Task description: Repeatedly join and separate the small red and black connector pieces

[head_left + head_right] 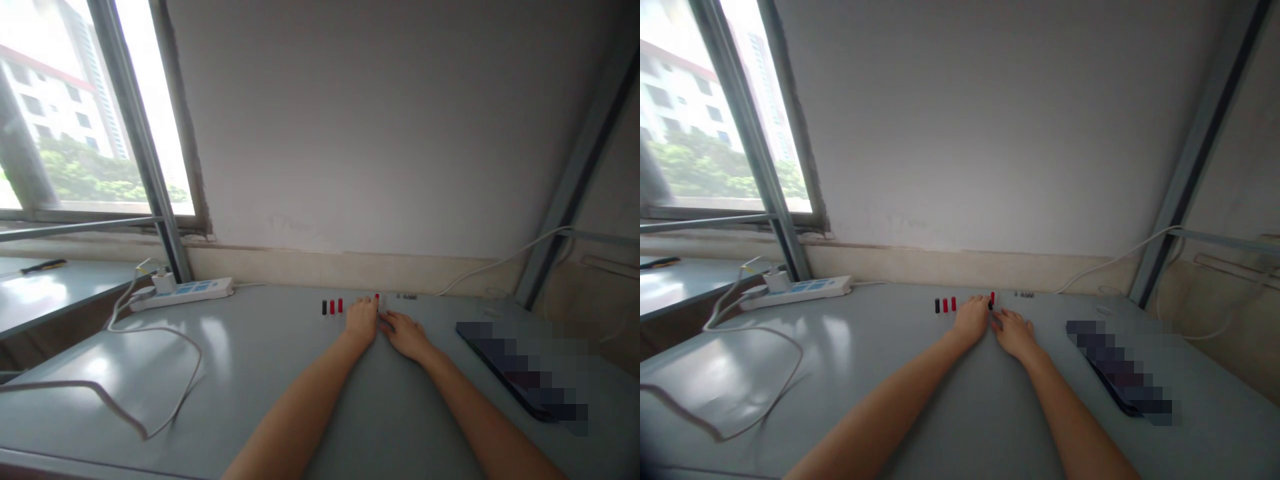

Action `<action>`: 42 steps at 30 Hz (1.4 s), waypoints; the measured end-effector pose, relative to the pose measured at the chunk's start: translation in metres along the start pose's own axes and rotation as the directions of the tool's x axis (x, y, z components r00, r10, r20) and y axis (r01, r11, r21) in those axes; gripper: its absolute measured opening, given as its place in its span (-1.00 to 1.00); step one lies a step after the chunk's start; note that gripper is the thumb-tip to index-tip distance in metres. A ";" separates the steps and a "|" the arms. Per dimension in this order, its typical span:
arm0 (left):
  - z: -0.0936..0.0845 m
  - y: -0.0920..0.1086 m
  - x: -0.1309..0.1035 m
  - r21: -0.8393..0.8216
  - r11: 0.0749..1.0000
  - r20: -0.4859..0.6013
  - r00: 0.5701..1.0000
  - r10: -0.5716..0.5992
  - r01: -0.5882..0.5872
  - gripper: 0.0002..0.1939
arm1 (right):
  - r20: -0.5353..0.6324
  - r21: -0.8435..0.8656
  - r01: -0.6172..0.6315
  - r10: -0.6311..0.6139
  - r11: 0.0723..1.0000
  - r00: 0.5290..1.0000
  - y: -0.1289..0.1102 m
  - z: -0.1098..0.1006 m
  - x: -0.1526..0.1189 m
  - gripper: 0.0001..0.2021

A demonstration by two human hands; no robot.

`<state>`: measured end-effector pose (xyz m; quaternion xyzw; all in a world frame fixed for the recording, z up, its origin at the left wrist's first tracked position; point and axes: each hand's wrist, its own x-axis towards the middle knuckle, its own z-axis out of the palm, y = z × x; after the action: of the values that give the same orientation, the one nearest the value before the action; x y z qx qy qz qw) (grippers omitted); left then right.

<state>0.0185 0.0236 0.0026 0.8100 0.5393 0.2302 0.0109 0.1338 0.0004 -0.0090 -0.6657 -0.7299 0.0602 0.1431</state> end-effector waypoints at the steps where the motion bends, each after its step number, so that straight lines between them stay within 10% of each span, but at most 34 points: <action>1: -0.001 0.000 0.000 -0.005 1.000 -0.006 1.000 -0.007 0.007 -0.71 | 0.004 0.003 -0.003 0.003 1.000 1.000 0.000 0.000 0.000 -0.60; 12: -0.023 -0.015 -0.030 -0.229 0.972 -0.076 0.994 -0.073 0.054 -0.86 | 0.009 -0.001 -0.028 0.028 1.000 1.000 -0.003 0.006 0.003 -0.58; 20: -0.020 -0.035 -0.056 -0.609 0.789 -0.170 0.957 -0.234 0.085 -0.95 | -0.015 0.009 -0.008 0.008 1.000 1.000 -0.010 0.004 -0.001 -0.63; 26: -0.018 -0.042 -0.052 -0.771 0.625 -0.184 0.900 -0.395 0.118 -0.95 | -0.276 0.175 0.106 -0.055 0.979 0.960 -0.020 -0.003 -0.002 -0.83; 42: -0.026 -0.039 -0.048 -0.898 0.388 -0.028 0.851 -0.524 0.210 -0.91 | -0.230 0.797 0.125 0.106 0.591 0.967 -0.020 -0.010 0.008 -0.92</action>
<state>-0.0400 -0.0085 -0.0022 0.5006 0.5082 0.5847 0.3863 0.1166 0.0048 0.0068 -0.5264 -0.6024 0.2976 0.5210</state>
